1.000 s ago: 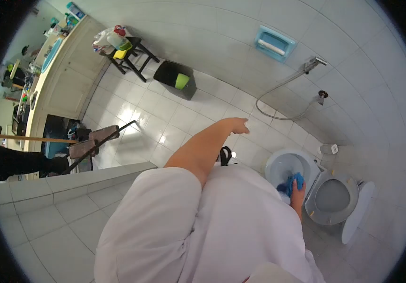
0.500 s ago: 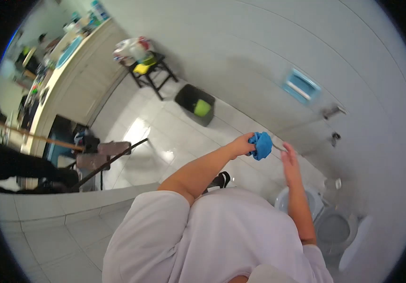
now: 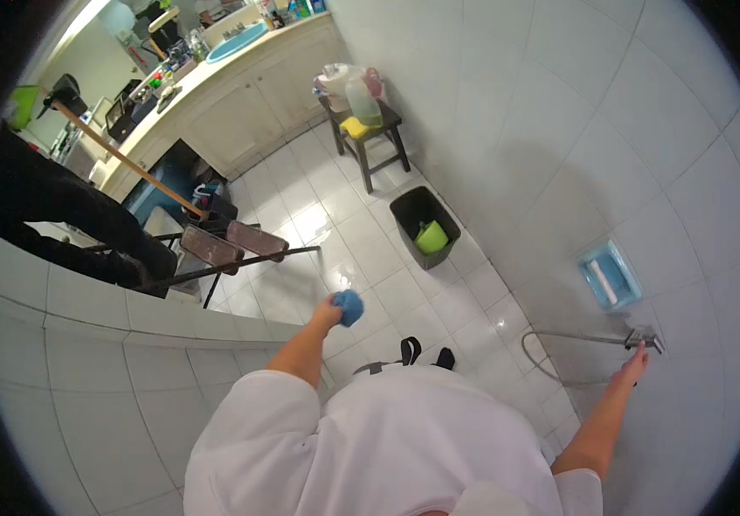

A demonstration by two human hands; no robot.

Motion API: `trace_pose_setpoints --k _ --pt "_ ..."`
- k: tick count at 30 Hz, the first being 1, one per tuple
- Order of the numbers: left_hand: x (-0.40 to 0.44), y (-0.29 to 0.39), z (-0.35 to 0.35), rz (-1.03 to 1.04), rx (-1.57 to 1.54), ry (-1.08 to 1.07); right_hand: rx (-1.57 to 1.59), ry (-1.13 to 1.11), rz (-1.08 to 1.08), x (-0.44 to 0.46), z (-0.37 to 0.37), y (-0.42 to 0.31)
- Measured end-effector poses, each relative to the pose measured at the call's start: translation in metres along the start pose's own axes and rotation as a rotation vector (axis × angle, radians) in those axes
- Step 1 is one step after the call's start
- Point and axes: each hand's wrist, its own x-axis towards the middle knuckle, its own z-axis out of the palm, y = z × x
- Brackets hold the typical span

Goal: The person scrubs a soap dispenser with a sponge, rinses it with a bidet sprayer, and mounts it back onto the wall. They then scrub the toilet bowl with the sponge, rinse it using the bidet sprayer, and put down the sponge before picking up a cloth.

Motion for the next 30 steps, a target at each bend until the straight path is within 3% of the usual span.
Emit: trace_pose_setpoints --k 1,3,5,8,11,23,25,27,30 --pt "-0.036 0.026 -0.018 -0.079 0.009 0.048 -0.008 -0.06 -0.012 0.013 0.006 -0.001" --pt "-0.049 0.015 -0.03 -0.117 -0.076 0.087 -0.014 -0.121 -0.032 0.027 0.016 -0.005" --pt "-0.008 -0.062 -0.026 -0.076 -0.269 0.194 0.018 0.071 0.023 0.037 0.03 0.005" --pt "-0.062 -0.007 -0.025 -0.194 -0.416 0.148 0.114 0.063 -0.003 0.065 0.031 0.026" --pt "-0.079 0.0 -0.014 -0.248 -0.502 0.214 0.138 0.088 0.063 0.065 0.033 0.018" --pt "-0.052 0.062 -0.026 -0.142 -0.499 0.17 0.025 0.23 -0.252 0.057 0.038 -0.007" --pt "-0.052 0.066 -0.035 -0.156 -0.477 0.164 -0.107 0.481 -0.261 0.055 0.042 -0.026" --pt "-0.049 0.067 -0.044 -0.149 -0.491 0.163 -0.177 0.523 -0.382 0.061 0.04 -0.045" --pt "-0.041 0.046 -0.053 -0.146 -0.535 0.18 -0.21 0.408 -0.433 0.063 0.019 -0.065"
